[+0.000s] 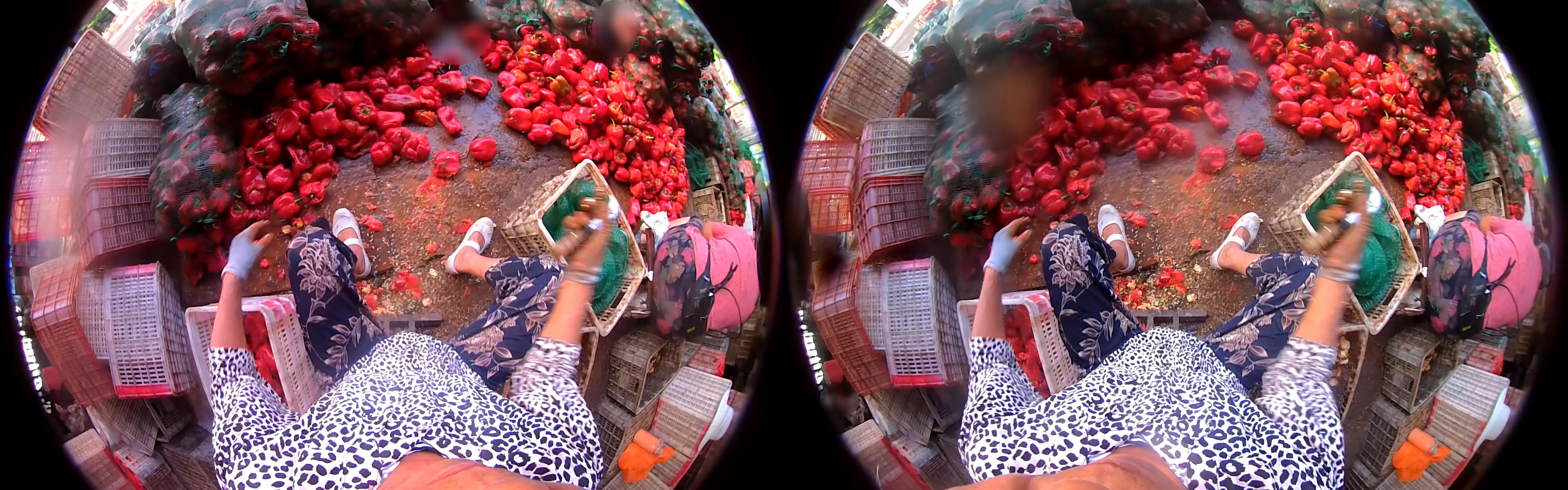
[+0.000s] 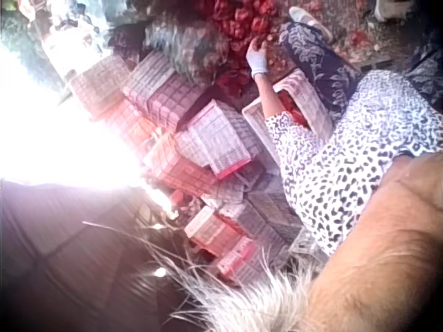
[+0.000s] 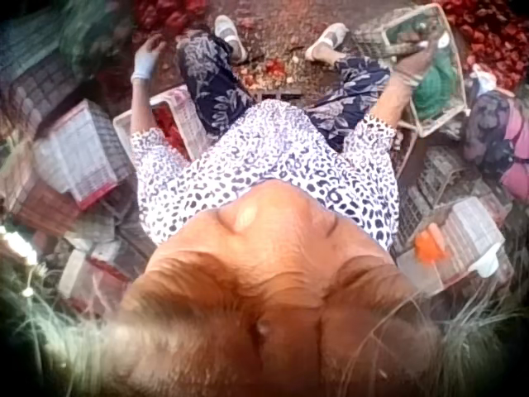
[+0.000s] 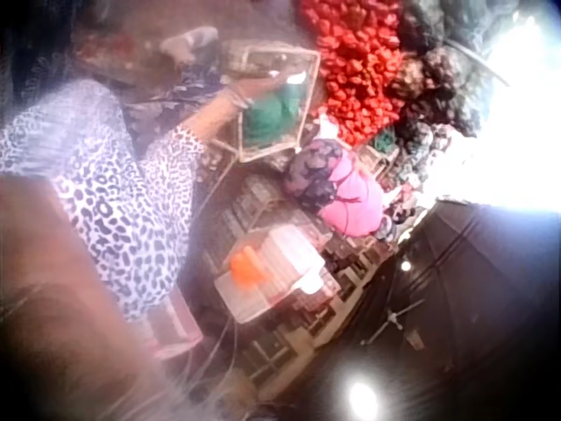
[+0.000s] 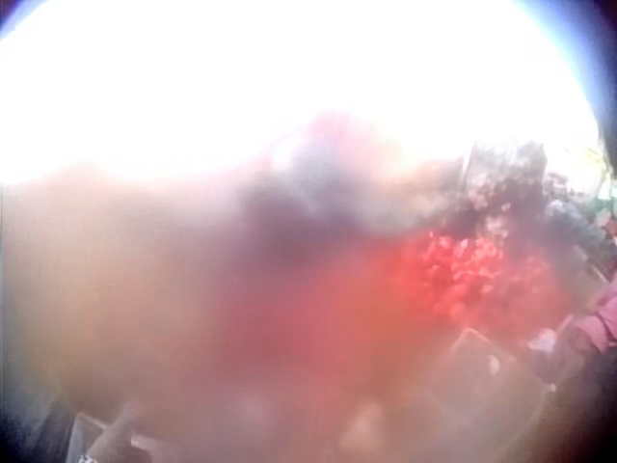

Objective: The person is removing the stems and seeds from red peppers using a knife by hand, placing the processed peppers into a white crate.

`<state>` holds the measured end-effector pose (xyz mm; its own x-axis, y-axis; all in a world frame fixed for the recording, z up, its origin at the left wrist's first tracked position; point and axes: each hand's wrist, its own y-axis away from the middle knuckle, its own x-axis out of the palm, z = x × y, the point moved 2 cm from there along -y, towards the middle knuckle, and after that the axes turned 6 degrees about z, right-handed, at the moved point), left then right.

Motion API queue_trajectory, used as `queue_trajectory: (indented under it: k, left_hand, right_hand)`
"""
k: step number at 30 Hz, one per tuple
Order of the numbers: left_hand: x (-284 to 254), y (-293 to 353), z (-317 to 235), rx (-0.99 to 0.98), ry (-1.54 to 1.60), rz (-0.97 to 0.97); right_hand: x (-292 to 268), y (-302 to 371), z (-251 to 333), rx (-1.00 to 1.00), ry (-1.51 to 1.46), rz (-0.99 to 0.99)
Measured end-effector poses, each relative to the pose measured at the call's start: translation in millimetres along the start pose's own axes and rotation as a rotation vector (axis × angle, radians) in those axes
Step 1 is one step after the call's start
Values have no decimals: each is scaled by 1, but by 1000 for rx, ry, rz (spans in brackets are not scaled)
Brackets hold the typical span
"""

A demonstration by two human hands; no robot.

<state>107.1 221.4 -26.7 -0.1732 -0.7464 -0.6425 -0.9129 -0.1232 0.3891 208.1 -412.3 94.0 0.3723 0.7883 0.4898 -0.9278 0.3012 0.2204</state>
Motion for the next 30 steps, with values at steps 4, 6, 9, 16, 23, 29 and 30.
queue_trajectory:
  k: [4, 6, 9, 16, 23, 29, 30]
  left_hand:
    - [55, -85, -56, 138, -31, 144]
    - [79, -117, -74, 179, -131, 211]
    - [118, -164, -50, 183, -90, 296]
    - [189, -213, -53, 122, -42, 377]
    - [232, -222, -18, 136, 176, 299]
    - [241, -212, 0, 125, 180, 283]
    - [243, -210, 3, 100, 216, 297]
  right_hand:
    - [0, 8, -207, 613, 122, 84]
    - [-1, 20, -279, 802, 424, 264]
    - [36, 11, -319, 747, 868, 498]
    - [72, -150, -403, 532, 834, 144]
    - [136, -246, -478, 473, 638, -45]
    - [143, -264, -531, 392, 675, -104]
    - [143, -263, -535, 399, 706, -144]
